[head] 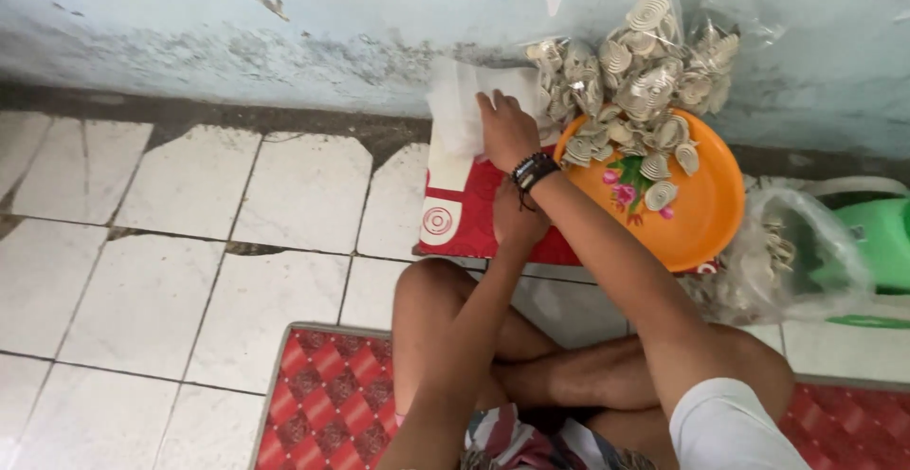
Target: Packing small decorative snacks from an orange plate into clear plastic bags while sitting on the floor.
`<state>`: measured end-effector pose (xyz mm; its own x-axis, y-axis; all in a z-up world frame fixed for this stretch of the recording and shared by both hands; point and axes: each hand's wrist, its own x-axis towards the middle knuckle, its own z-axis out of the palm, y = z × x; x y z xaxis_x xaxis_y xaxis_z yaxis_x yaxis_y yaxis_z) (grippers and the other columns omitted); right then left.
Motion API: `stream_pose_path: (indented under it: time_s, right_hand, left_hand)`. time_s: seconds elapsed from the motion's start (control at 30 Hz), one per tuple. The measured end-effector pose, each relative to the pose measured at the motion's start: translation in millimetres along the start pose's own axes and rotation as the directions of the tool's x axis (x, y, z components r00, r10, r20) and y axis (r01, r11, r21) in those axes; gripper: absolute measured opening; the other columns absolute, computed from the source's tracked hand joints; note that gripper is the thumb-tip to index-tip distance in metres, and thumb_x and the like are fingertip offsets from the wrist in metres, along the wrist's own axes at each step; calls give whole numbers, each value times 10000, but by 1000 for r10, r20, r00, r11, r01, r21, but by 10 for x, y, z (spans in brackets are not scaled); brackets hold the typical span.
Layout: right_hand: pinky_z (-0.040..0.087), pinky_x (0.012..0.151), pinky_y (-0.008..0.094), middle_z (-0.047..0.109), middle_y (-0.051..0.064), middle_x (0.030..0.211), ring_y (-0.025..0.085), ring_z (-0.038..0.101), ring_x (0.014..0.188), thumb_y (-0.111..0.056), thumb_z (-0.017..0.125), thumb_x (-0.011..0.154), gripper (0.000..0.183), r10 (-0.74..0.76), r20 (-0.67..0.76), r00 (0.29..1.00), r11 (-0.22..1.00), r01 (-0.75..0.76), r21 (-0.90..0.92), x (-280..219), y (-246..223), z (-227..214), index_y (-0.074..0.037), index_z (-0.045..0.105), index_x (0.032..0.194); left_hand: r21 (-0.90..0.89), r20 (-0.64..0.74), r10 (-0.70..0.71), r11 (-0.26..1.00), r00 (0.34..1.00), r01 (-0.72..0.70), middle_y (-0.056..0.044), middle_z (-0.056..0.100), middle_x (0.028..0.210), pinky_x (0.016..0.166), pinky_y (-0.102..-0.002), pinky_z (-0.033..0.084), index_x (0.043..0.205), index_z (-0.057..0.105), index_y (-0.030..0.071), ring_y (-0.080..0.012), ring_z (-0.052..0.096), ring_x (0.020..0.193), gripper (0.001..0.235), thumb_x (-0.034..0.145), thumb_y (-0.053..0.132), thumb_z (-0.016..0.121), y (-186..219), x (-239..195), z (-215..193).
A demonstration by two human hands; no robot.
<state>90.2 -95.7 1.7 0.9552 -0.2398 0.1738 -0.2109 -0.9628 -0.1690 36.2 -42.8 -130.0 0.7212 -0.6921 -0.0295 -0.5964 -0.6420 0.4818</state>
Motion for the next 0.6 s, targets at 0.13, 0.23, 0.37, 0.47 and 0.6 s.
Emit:
stream_pose_path:
  time_s: [0.13,0.23,0.37,0.47,0.6]
  right_hand:
    - [605,869,550,586,376,1353,455,631,1213,-41,918,693,1019,80,112,990,983,-59,-176,366,239,531,19,400,1569]
    - [602,756,511,715,285,1071,388,707,984,-42,864,747,898,106,134,985,978,-79,-193,543,609,1065,39,447,1539]
    - [621,704,509,734,250,932,375,724,874,-58,879,751,716,64,98,993,983,-46,-180,466,647,1019,104,563,1372]
    - [624,704,540,730,250,900,398,734,861,-87,921,731,572,50,79,996,993,-41,-114,412,635,912,90,649,1201]
    - [624,685,543,723,235,847,415,747,826,-116,934,722,435,37,50,998,997,-34,-69,367,739,941,34,662,1027]
  left_hand:
    - [-711,-26,-279,681,960,178,-182,694,1238,936,-394,554,1336,558,46,-316,702,1100,596,843,329,734,150,-258,-492]
    - [216,52,66,973,996,-76,-74,700,1284,1037,-355,401,1293,668,140,-226,573,1246,414,984,373,520,74,-213,-420]
    - [180,67,67,981,995,-79,-77,688,1312,997,-347,376,1348,655,121,-237,532,1244,456,1001,376,506,155,-148,-490]
    - [149,74,53,987,996,-63,-80,673,1316,995,-340,375,1356,651,112,-234,514,1233,451,1028,368,476,193,-149,-558]
    - [149,81,45,987,996,-56,-84,668,1279,1001,-325,370,1358,649,106,-218,514,1211,448,1024,361,495,218,-187,-596]
